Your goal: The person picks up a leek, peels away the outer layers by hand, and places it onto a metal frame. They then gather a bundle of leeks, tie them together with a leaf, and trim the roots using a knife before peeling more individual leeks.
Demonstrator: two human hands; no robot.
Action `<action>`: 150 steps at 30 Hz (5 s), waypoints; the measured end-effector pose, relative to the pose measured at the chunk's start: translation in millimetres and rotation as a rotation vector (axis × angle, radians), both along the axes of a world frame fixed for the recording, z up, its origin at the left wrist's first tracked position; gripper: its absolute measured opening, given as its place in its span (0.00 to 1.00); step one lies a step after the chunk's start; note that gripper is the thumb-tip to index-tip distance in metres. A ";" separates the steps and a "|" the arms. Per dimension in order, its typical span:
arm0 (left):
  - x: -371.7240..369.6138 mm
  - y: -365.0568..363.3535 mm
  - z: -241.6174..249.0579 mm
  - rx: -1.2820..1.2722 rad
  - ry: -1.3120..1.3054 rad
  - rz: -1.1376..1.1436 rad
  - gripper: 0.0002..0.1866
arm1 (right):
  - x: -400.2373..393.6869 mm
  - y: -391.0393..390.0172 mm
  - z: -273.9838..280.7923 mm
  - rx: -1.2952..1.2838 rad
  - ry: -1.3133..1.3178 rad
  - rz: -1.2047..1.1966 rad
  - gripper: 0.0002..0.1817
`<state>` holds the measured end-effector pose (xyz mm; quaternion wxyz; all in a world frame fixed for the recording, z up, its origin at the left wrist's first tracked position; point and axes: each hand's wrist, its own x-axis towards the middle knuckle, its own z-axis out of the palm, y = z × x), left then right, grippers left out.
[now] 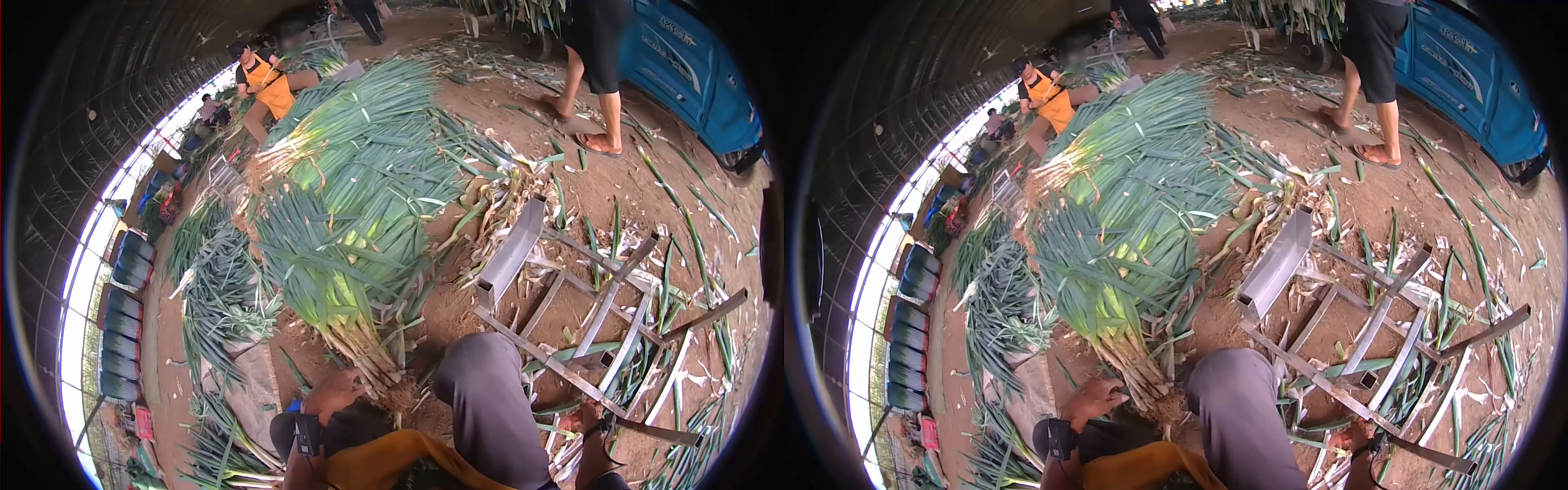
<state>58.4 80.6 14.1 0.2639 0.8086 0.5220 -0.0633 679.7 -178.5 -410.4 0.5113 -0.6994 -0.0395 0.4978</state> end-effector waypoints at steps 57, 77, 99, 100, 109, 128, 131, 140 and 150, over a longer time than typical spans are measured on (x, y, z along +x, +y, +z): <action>-18.8 -48.5 40.6 0.971 -0.076 0.310 0.15 | -524.8 529.6 137.9 0.782 -1.248 1.436 0.16; -14.8 -31.2 37.4 0.636 -0.262 0.327 0.14 | -434.0 326.7 297.4 0.588 -0.901 1.145 0.21; -70.0 -28.4 57.2 0.411 -0.162 0.562 0.18 | -357.0 158.2 400.2 0.186 -0.782 1.705 0.14; -70.1 -29.3 55.8 0.420 -0.169 0.565 0.18 | -356.3 155.8 398.8 0.167 -0.770 1.709 0.14; -69.2 -34.1 62.0 0.442 -0.166 0.559 0.18 | -366.5 155.5 404.2 0.155 -0.767 1.733 0.15; -66.1 -36.6 45.9 0.655 -0.126 0.480 0.18 | -357.6 128.4 432.8 -0.165 -0.657 1.908 0.13; -62.5 -30.5 37.3 0.556 -0.144 0.494 0.18 | -354.9 135.3 420.2 0.187 -0.867 1.777 0.15; -76.7 -17.8 33.2 0.307 -0.185 0.480 0.17 | -288.1 194.8 529.8 0.570 -0.768 0.756 0.15; -45.2 -23.0 68.5 0.318 -0.115 0.336 0.16 | -68.9 82.5 428.7 0.249 -0.469 -0.093 0.08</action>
